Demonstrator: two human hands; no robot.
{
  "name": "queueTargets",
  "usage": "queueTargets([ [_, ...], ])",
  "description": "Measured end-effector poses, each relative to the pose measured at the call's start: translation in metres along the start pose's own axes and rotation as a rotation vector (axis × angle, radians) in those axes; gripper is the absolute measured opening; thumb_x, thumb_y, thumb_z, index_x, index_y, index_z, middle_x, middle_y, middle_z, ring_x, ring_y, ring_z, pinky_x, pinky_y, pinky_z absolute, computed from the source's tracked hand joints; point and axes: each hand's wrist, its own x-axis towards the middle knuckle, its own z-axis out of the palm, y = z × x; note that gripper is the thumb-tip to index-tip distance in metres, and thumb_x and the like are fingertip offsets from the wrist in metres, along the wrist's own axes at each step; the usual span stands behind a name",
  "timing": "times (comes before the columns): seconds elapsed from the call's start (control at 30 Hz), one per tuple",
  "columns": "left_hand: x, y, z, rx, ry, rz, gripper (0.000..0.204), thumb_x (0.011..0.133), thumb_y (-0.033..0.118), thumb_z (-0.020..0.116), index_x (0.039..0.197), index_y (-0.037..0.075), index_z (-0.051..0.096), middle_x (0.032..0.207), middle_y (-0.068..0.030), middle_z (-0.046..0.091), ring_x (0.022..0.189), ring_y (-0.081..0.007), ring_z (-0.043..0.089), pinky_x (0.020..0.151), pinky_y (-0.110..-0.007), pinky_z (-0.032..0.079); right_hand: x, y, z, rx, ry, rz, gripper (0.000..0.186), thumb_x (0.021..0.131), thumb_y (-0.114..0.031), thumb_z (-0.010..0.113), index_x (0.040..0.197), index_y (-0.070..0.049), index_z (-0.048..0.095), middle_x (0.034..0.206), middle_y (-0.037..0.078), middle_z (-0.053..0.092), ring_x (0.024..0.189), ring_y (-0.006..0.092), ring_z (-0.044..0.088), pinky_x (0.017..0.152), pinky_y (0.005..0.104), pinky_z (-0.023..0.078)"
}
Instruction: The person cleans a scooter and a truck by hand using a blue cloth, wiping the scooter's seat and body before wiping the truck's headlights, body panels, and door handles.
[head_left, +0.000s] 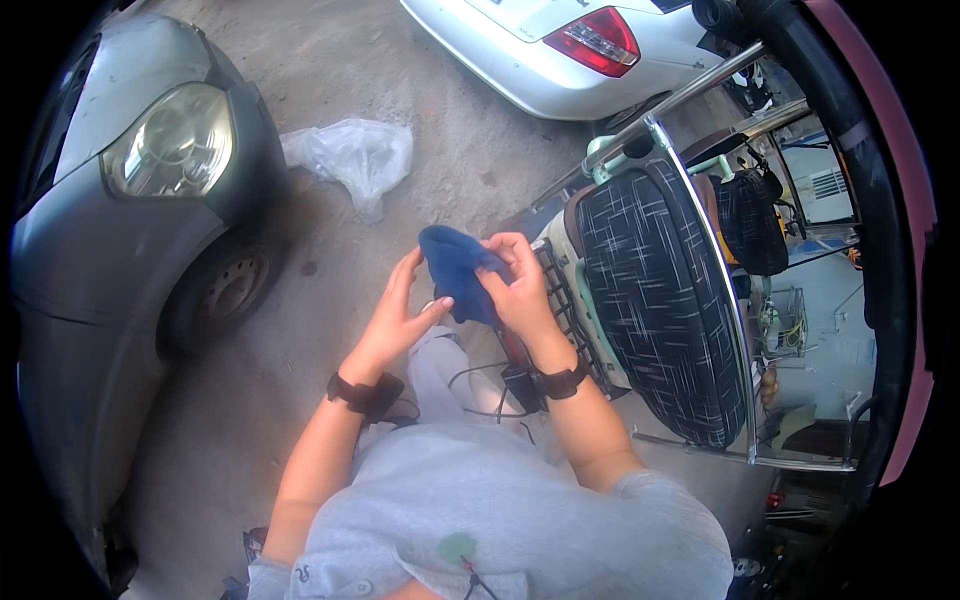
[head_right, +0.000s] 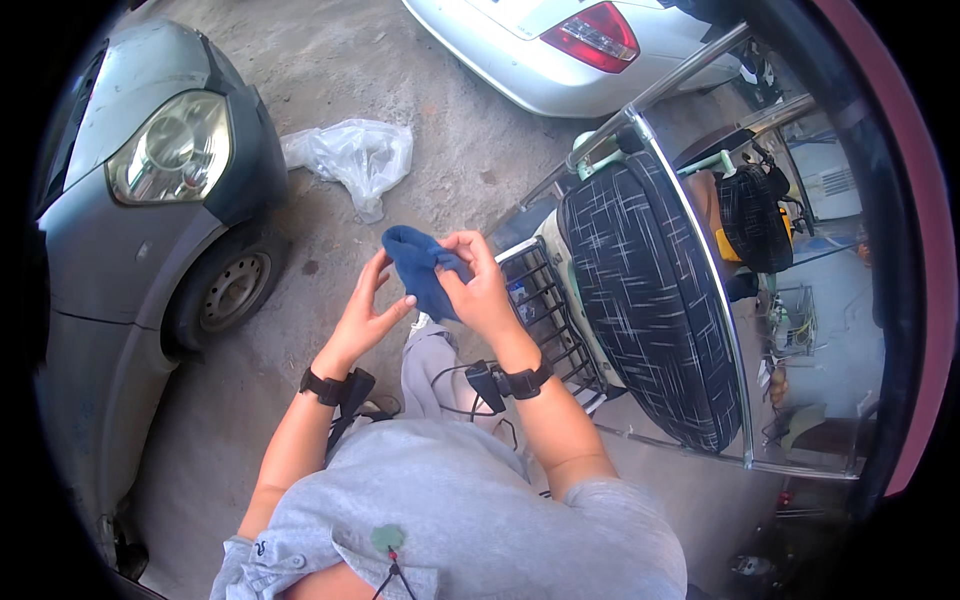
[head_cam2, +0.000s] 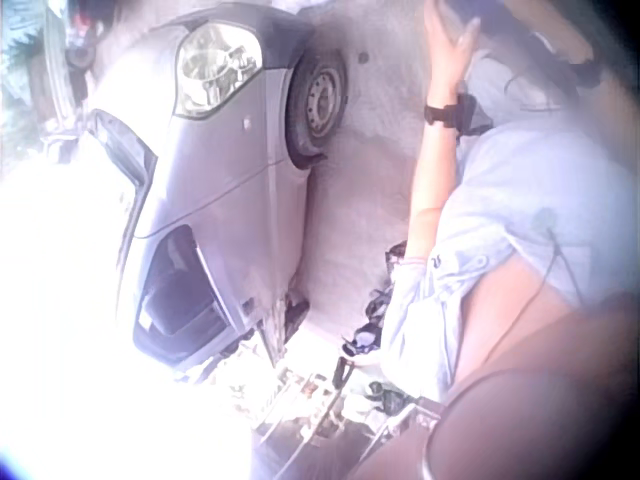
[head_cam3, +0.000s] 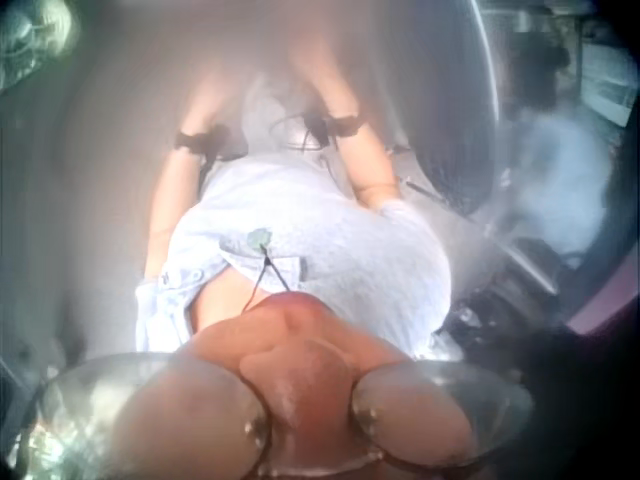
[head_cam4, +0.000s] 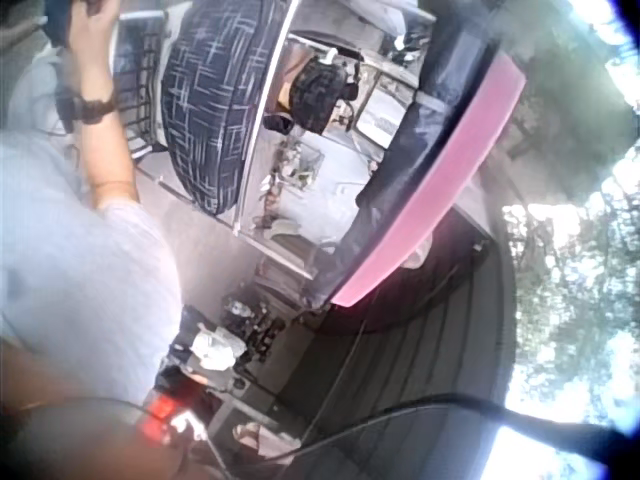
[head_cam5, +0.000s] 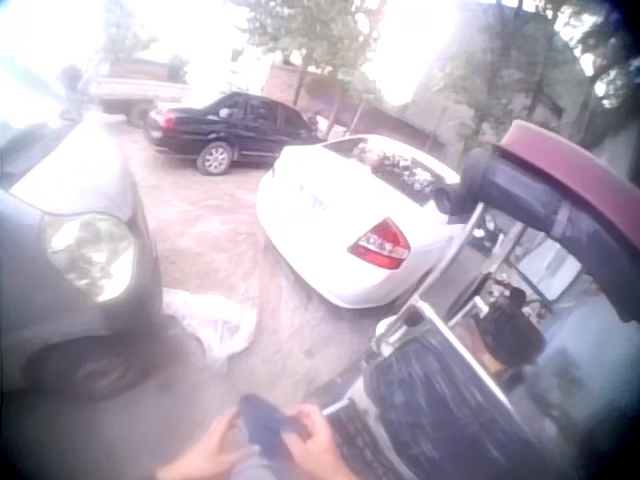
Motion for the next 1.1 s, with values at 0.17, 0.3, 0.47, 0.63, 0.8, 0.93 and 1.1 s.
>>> queueTargets([
  [0.17, 0.094, -0.022, 0.038, -0.508, -0.243, -0.319, 0.053, 0.086, 0.006, 0.062, 0.135, 0.004, 0.041, 0.123, -0.0114, 0.058, 0.111, -0.0206, 0.059, 0.095, -0.034, 0.046, 0.074, -0.025, -0.047, -0.146, 0.125, -0.005, 0.023, 0.087, 0.007, 0.056, 0.107, -0.002, 0.049, 0.109, 0.012, 0.062, 0.103, 0.0167, 0.059, 0.090, 0.0286, 0.047],
  [0.3, 0.190, -0.014, 0.070, -0.406, -0.296, -0.276, 0.048, 0.086, 0.012, 0.064, 0.129, 0.003, 0.044, 0.112, -0.0150, 0.062, 0.101, -0.0214, 0.063, 0.083, -0.035, 0.050, 0.126, -0.043, -0.104, -0.529, 0.216, -0.052, 0.040, 0.084, -0.006, 0.067, 0.120, 0.000, 0.049, 0.107, 0.016, 0.062, 0.102, 0.0222, 0.063, 0.088, 0.0321, 0.049],
  [0.47, 0.271, 0.023, 0.085, -0.304, -0.597, -0.153, 0.051, 0.086, 0.012, 0.066, 0.129, 0.001, 0.042, 0.113, -0.0151, 0.060, 0.101, -0.0222, 0.061, 0.084, -0.035, 0.050, 0.154, -0.055, -0.130, -0.897, 0.330, -0.192, 0.041, 0.079, -0.008, 0.073, 0.116, -0.001, 0.059, 0.108, 0.017, 0.059, 0.098, 0.0274, 0.061, 0.081, 0.0351, 0.050],
  [0.63, 0.326, 0.019, 0.102, -0.380, -0.697, 0.261, 0.055, 0.088, 0.018, 0.067, 0.136, 0.005, 0.042, 0.122, -0.0153, 0.058, 0.107, -0.0284, 0.060, 0.094, -0.038, 0.047, 0.159, -0.068, -0.158, -1.061, 1.265, -0.367, 0.033, 0.082, 0.002, 0.062, 0.114, 0.009, 0.053, 0.114, 0.020, 0.053, 0.101, 0.0312, 0.056, 0.086, 0.0392, 0.047],
  [0.8, 0.372, -0.036, 0.089, -0.409, -1.054, 0.288, 0.051, 0.088, 0.016, 0.064, 0.133, 0.006, 0.044, 0.107, -0.0125, 0.062, 0.099, -0.0272, 0.062, 0.087, -0.039, 0.049, 0.198, -0.054, -0.194, -1.595, 1.175, -0.015, 0.036, 0.092, -0.011, 0.057, 0.119, 0.010, 0.047, 0.121, 0.025, 0.049, 0.111, 0.0393, 0.047, 0.097, 0.0465, 0.037],
  [0.93, 0.407, -0.102, 0.046, -0.252, -1.112, 0.213, 0.042, 0.087, 0.016, 0.061, 0.126, 0.006, 0.049, 0.099, -0.0131, 0.063, 0.093, -0.0313, 0.062, 0.080, -0.040, 0.049, 0.190, -0.023, -0.181, -1.645, 1.419, -0.167, 0.035, 0.093, -0.011, 0.050, 0.120, 0.011, 0.045, 0.123, 0.029, 0.047, 0.113, 0.0427, 0.047, 0.098, 0.0501, 0.037],
  [1.1, 0.432, -0.163, 0.007, -0.130, -1.016, -0.050, 0.039, 0.086, 0.019, 0.062, 0.121, 0.005, 0.054, 0.101, -0.0155, 0.065, 0.096, -0.0332, 0.063, 0.083, -0.040, 0.049, 0.237, 0.010, -0.128, -2.062, 0.926, -0.105, 0.026, 0.087, -0.002, 0.052, 0.112, 0.003, 0.053, 0.122, 0.020, 0.051, 0.113, 0.0379, 0.049, 0.095, 0.0484, 0.038],
])
